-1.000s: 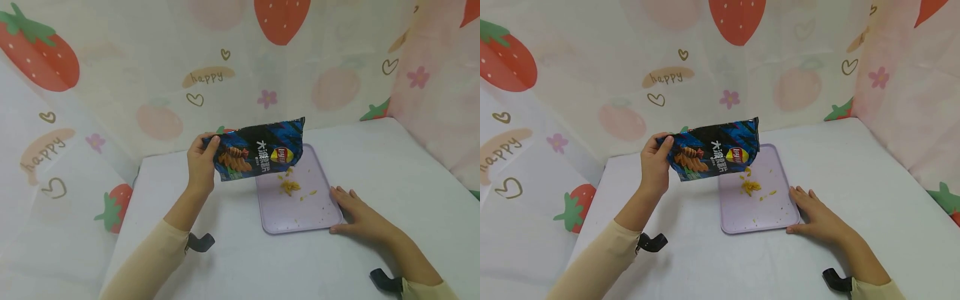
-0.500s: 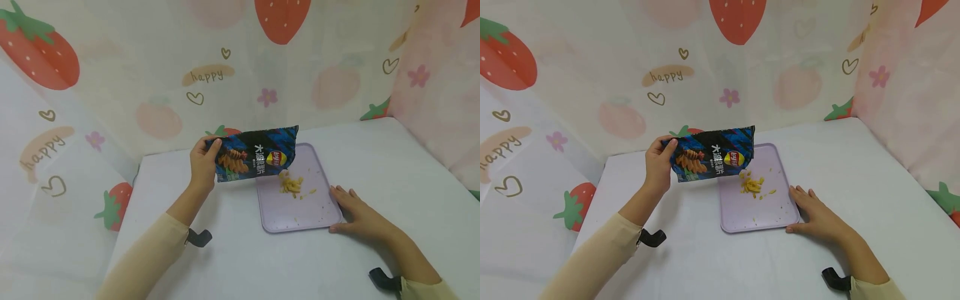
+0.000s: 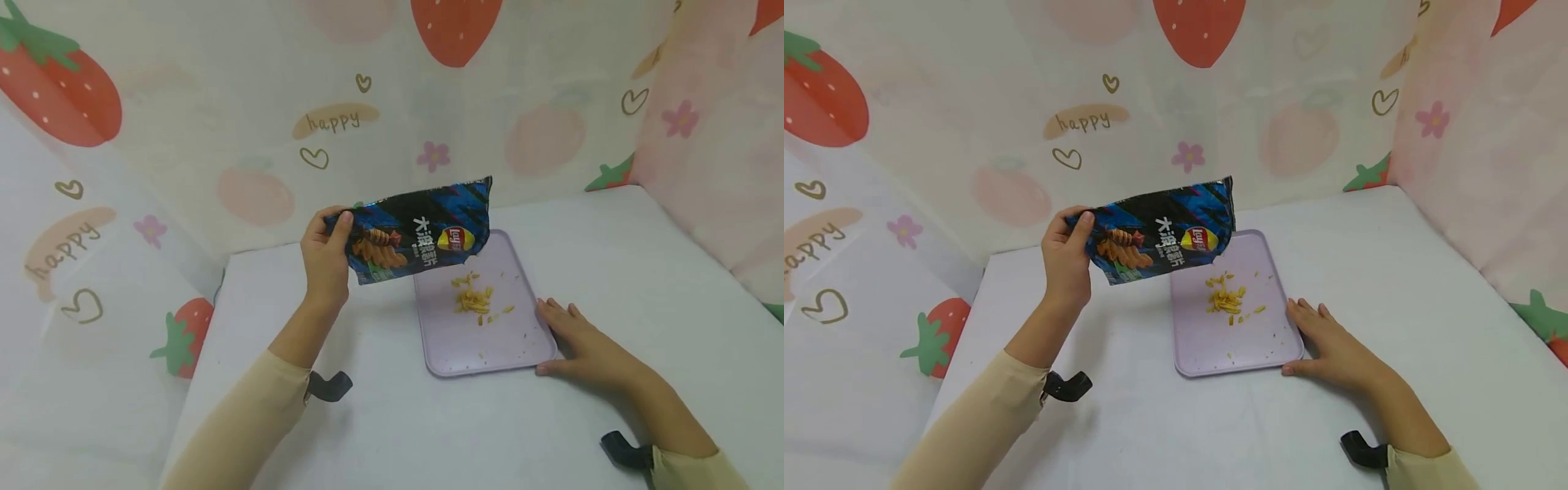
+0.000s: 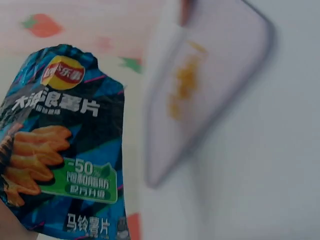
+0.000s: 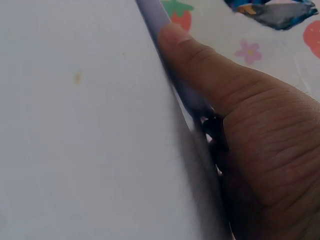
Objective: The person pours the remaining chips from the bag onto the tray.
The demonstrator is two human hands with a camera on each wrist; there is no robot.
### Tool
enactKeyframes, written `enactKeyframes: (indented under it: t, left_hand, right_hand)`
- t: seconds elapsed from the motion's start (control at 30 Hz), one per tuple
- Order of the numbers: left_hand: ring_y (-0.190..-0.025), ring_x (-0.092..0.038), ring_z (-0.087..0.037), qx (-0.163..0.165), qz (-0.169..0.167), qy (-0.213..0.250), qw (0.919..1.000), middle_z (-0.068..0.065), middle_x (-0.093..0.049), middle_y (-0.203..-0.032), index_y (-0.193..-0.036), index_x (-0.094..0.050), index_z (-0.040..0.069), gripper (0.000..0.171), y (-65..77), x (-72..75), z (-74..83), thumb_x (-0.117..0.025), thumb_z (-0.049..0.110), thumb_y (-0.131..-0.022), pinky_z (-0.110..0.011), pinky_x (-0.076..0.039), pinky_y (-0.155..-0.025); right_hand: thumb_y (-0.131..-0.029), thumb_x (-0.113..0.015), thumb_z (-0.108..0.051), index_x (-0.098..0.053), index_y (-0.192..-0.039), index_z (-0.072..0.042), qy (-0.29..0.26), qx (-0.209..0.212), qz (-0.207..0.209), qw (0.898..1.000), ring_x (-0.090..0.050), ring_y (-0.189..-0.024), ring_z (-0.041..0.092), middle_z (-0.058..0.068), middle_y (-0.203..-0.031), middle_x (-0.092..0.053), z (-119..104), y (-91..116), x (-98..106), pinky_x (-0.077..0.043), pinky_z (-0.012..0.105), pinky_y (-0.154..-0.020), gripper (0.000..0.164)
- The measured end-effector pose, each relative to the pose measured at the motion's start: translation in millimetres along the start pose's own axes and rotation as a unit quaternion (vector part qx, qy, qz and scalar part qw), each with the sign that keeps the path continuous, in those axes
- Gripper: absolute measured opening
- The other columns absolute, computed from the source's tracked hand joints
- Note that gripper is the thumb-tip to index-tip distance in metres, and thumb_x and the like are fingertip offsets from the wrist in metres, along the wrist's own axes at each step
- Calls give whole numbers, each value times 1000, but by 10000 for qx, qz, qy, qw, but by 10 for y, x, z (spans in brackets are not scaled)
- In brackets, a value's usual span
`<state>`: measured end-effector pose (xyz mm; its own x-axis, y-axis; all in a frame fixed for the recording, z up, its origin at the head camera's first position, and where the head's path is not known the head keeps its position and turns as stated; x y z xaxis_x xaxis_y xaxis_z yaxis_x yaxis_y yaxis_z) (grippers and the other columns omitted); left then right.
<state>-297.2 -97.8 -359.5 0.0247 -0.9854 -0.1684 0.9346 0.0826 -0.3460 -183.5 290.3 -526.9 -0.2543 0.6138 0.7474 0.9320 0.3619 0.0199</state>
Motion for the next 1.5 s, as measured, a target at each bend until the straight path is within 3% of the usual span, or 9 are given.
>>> enactKeyframes:
  t: [0.13, 0.3, 0.47, 0.6, 0.7, 0.9, 1.03, 1.23, 1.5]
  left_hand:
    - [-100, -62, -14, 172, -65, -142, 9997, 1, -65, -107, -111, -67, 12, 14, 30, 11, -86, -64, 24, -103, -24, -54, -85]
    - [-98, -62, -16, -108, 101, -76, 9999, -1, -66, -105, -111, -67, 12, 16, 17, 56, 10, -66, 25, -102, -25, -53, -84]
    - [-100, -63, -14, 205, 22, -238, 9995, 1, -65, -105, -109, -68, 15, 12, 26, 62, -27, -64, 24, -103, -24, -54, -85]
    - [-99, -63, -17, -1, 120, -137, 9998, -3, -67, -106, -110, -67, 13, 16, 8, 70, 26, -65, 27, -102, -26, -54, -84]
    - [-99, -63, -16, 166, 0, -206, 9996, -1, -66, -107, -110, -68, 14, 14, 24, 68, -37, -65, 25, -103, -25, -55, -83]
    - [-99, -63, -16, 117, 82, -193, 9997, -1, -66, -107, -112, -67, 12, 16, 38, 99, -50, -64, 25, -103, -25, -54, -84]
    - [-101, -64, -17, 203, -68, -370, 9991, -1, -66, -108, -112, -68, 13, 17, 38, 107, -55, -64, 27, -103, -26, -56, -85]
    - [-100, -59, -16, 13, 262, -219, 9994, -2, -65, -105, -112, -67, 15, 16, 7, 162, 82, -65, 29, -102, -27, -50, -86]
    - [-101, -60, -15, 128, 165, -124, 9997, 0, -65, -106, -112, -67, 15, 15, 33, 148, -53, -65, 26, -103, -25, -51, -86]
  right_hand:
    - [-74, -81, -64, -20, -164, -15, 10, -87, -12, 10000, -1, -157, 44, 14, -171, -15, 18, -1, -4, -1, 56, -126, 119]
    - [-75, -81, -63, -21, -164, -14, 63, 54, 71, 9999, -4, -156, 44, 15, -170, -17, 9, 16, 1, 0, 53, -127, 118]
    - [-76, -81, -63, -20, -164, -15, 10, 25, 40, 10000, -3, -157, 44, 15, -170, -16, -10, -7, 10, 1, 53, -127, 118]
    - [-77, -81, -62, -22, -164, -13, 78, 125, 103, 9998, -6, -157, 43, 16, -170, -17, -26, -21, 21, 3, 45, -128, 116]
    - [-77, -81, -61, -21, -164, -14, 51, 140, 104, 9998, -5, -157, 42, 16, -170, -17, -27, -21, 14, 4, 41, -128, 116]
    - [-76, -82, -61, -21, -164, -14, 54, 95, 57, 9999, -5, -157, 43, 16, -170, -16, 1, -16, 0, 3, 47, -128, 117]
    - [-76, -81, -61, -21, -164, -15, 94, 139, 90, 9998, -5, -157, 41, 15, -170, -17, 7, -21, 11, 4, 41, -128, 116]
    - [-78, -81, -60, -21, -164, -11, 237, 351, 148, 9990, -10, -157, 40, 19, -169, -19, -18, 7, 37, 8, 28, -126, 115]
    - [-78, -81, -60, -22, -164, -11, 165, 261, 113, 9995, -9, -157, 39, 18, -169, -19, -23, 17, 0, 9, 25, -125, 115]
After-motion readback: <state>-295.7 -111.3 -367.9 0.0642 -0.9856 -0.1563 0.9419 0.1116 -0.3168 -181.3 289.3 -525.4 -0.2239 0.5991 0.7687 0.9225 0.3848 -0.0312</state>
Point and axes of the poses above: each hand's wrist, its own y-axis away from the middle knuckle, its own x-axis out of the back of the hand, z = x × y, the point moved 6 cm from there along -y, towards the middle knuckle
